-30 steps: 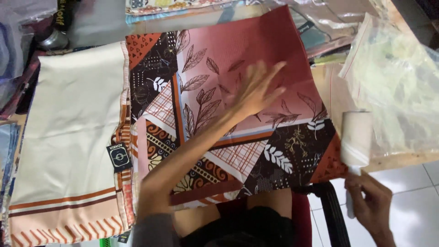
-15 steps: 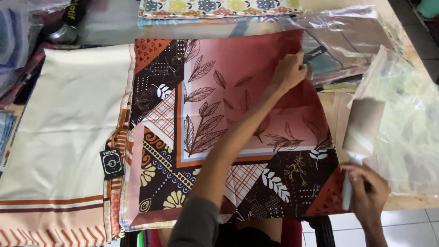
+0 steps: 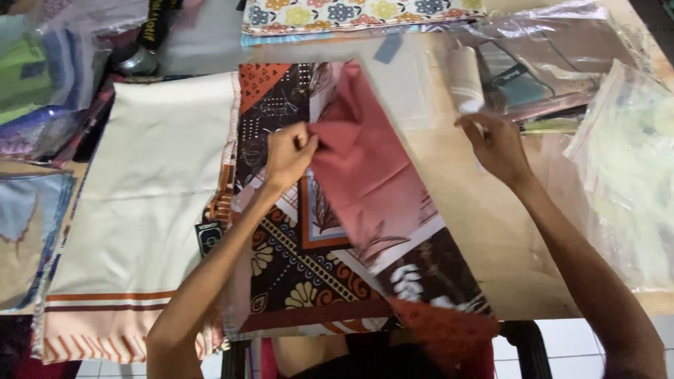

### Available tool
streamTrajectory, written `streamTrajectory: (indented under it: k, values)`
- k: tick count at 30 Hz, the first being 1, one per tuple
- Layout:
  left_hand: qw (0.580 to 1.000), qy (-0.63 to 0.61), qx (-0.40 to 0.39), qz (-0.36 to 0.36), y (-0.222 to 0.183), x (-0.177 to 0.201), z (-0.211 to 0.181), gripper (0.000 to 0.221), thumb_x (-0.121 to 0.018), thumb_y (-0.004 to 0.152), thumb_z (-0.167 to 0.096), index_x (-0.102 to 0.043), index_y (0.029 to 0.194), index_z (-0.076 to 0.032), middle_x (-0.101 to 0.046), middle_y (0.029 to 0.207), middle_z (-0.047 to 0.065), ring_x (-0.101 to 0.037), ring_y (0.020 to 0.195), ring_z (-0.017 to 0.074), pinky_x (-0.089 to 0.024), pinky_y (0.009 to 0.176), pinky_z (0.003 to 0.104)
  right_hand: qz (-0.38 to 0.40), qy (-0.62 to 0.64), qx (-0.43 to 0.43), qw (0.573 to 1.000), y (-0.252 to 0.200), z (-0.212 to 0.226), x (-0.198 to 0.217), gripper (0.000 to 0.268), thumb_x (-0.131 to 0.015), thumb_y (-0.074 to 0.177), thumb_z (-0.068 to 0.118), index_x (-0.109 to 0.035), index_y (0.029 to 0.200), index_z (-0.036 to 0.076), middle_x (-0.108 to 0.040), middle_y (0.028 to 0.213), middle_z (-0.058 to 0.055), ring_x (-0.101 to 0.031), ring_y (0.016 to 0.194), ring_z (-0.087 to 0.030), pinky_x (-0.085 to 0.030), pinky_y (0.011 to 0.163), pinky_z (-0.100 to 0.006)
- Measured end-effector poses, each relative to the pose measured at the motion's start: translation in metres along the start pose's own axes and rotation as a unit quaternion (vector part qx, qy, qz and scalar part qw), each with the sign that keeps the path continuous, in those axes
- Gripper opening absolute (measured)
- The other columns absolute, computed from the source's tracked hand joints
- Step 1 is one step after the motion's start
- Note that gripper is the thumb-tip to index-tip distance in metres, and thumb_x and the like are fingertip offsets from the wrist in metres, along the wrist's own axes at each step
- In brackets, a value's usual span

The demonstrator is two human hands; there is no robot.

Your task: Cleaning a scarf with a lint roller and folding it on a table.

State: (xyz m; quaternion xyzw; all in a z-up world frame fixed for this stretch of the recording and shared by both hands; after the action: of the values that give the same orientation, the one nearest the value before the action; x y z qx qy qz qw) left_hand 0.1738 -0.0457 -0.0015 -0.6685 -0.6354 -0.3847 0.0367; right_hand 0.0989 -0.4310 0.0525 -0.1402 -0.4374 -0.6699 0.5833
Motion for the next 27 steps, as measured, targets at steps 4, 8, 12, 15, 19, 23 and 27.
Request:
streamTrajectory:
  k: [4, 8, 12, 15, 19, 23, 27]
  values:
    - [0.998, -0.002, 0.044, -0.036, -0.033, 0.044, -0.002, 0.032, -0.073, 0.086, -0.009, -0.044, 0.072, -0.006, -0.059, 0.069, 0.025, -0.062, 0.07, 0.0444, -0.047, 0.068, 0.049, 0.006, -0.043, 0.023, 0.999, 0.067, -0.063, -0.061, 0.018, -0.058, 0.111, 0.009, -0.075, 0.116, 0.005, -0.073, 0.1, -0.024, -0.07, 0.084, -0.045, -0.053, 0.069, -0.055]
    - [0.983, 0.011, 0.184, 0.011, -0.042, 0.041, 0.006, 0.04, -0.069, 0.089, -0.017, -0.044, 0.12, -0.024, -0.072, 0.079, 0.013, -0.071, 0.08, 0.0385, -0.05, 0.076, 0.047, -0.007, -0.189, -0.08, 0.979, 0.109, -0.115, -0.103, 0.02, -0.053, 0.109, 0.027, -0.072, 0.112, 0.026, -0.064, 0.099, -0.01, -0.07, 0.082, -0.035, -0.056, 0.063, -0.051]
    - [0.99, 0.1, 0.085, 0.053, -0.039, 0.02, 0.027, 0.036, -0.073, 0.079, -0.009, -0.058, 0.11, -0.019, -0.072, 0.102, 0.012, -0.072, 0.092, 0.0408, -0.056, 0.08, 0.057, -0.063, -0.242, -0.086, 0.964, 0.093, -0.039, -0.092, 0.017, -0.056, 0.106, 0.017, -0.072, 0.11, 0.012, -0.055, 0.107, -0.012, -0.062, 0.097, -0.033, -0.054, 0.072, -0.041]
    - [0.993, 0.077, 0.076, 0.046, -0.051, 0.031, 0.001, 0.026, -0.069, 0.085, -0.007, -0.063, 0.109, -0.015, -0.073, 0.106, 0.011, -0.072, 0.099, 0.0392, -0.058, 0.084, 0.054, -0.077, -0.239, -0.041, 0.967, 0.084, -0.042, -0.096, 0.015, -0.062, 0.102, 0.014, -0.07, 0.114, 0.012, -0.046, 0.117, -0.01, -0.052, 0.11, -0.033, -0.058, 0.076, -0.044]
    - [0.994, 0.071, 0.081, 0.029, -0.047, 0.015, 0.037, 0.015, -0.064, 0.093, -0.016, -0.066, 0.107, -0.015, -0.075, 0.108, 0.012, -0.073, 0.095, 0.0395, -0.059, 0.08, 0.051, -0.141, -0.277, 0.027, 0.95, 0.083, -0.027, -0.092, 0.016, -0.068, 0.099, 0.01, -0.071, 0.114, 0.015, -0.042, 0.118, -0.007, -0.047, 0.11, -0.027, -0.054, 0.083, -0.037]
    - [0.994, 0.063, 0.08, 0.028, -0.044, 0.031, -0.002, 0.026, -0.054, 0.102, -0.025, -0.066, 0.121, -0.013, -0.071, 0.124, 0.015, -0.07, 0.107, 0.043, -0.058, 0.087, 0.056, -0.195, -0.222, 0.128, 0.947, 0.086, -0.017, -0.092, 0.011, -0.066, 0.099, 0.007, -0.07, 0.107, 0.013, -0.046, 0.11, -0.006, -0.048, 0.101, -0.025, -0.045, 0.083, -0.037]
    - [0.995, 0.086, 0.031, 0.028, -0.038, 0.036, -0.01, 0.044, -0.047, 0.102, -0.004, -0.056, 0.141, -0.024, -0.054, 0.139, 0.006, -0.065, 0.115, 0.0456, -0.056, 0.096, 0.063, -0.159, -0.064, 0.274, 0.946, 0.097, -0.003, -0.114, 0.019, -0.075, 0.09, -0.002, -0.075, 0.103, 0.012, -0.064, 0.09, -0.007, -0.066, 0.078, -0.029, -0.05, 0.071, -0.039]
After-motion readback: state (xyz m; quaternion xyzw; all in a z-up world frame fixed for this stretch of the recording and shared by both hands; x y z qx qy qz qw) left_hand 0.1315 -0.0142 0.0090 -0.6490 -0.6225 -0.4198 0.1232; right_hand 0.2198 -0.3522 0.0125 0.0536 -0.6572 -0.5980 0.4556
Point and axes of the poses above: each hand's wrist, its own y-axis towards the middle knuckle, its own x-axis out of the back of the hand, z = x × y, the point moved 5 cm from there along y, towards the middle knuckle
